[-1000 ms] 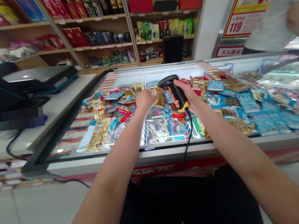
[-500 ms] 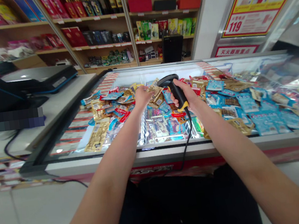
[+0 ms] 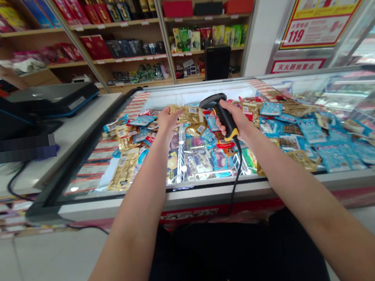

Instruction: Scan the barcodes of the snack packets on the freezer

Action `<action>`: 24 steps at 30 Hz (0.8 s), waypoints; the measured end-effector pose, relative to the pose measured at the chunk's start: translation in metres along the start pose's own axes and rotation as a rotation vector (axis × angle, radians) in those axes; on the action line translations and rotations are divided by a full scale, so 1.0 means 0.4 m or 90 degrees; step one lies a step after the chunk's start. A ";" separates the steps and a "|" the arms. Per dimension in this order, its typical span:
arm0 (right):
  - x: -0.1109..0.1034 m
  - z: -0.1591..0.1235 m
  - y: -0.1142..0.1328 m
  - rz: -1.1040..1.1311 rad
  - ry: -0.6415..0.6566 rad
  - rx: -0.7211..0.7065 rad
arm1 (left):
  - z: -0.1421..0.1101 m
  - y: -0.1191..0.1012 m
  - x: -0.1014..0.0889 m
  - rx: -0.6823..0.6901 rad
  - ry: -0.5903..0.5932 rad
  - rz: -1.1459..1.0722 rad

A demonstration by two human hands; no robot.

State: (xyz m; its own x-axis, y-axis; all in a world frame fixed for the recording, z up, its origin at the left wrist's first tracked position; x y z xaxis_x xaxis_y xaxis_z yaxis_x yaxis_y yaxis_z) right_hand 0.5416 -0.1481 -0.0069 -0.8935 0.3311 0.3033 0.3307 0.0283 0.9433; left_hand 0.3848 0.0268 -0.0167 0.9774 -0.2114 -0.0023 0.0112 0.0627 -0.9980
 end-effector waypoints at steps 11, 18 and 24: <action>0.015 -0.002 0.001 -0.040 0.036 -0.010 | -0.004 -0.015 0.013 0.057 0.012 0.014; 0.016 -0.001 0.001 -0.041 0.048 -0.025 | -0.005 -0.014 0.013 0.054 0.014 0.028; 0.021 -0.006 0.001 -0.038 0.045 -0.006 | 0.003 -0.007 0.016 0.064 0.030 0.025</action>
State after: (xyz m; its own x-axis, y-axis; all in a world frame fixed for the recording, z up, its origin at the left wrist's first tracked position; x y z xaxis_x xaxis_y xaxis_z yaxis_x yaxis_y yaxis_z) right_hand 0.5335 -0.1475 -0.0036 -0.9308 0.2622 0.2547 0.2734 0.0369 0.9612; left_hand 0.3912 0.0266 -0.0138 0.9665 -0.2524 -0.0473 -0.0041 0.1689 -0.9856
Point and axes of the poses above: each hand's wrist, its own z-axis towards the middle knuckle, its own x-axis out of the palm, y = z × x, the point moved 9 cm from there along z, towards the middle knuckle, and after that the axes turned 2 degrees about -y, right-handed, at the moved point
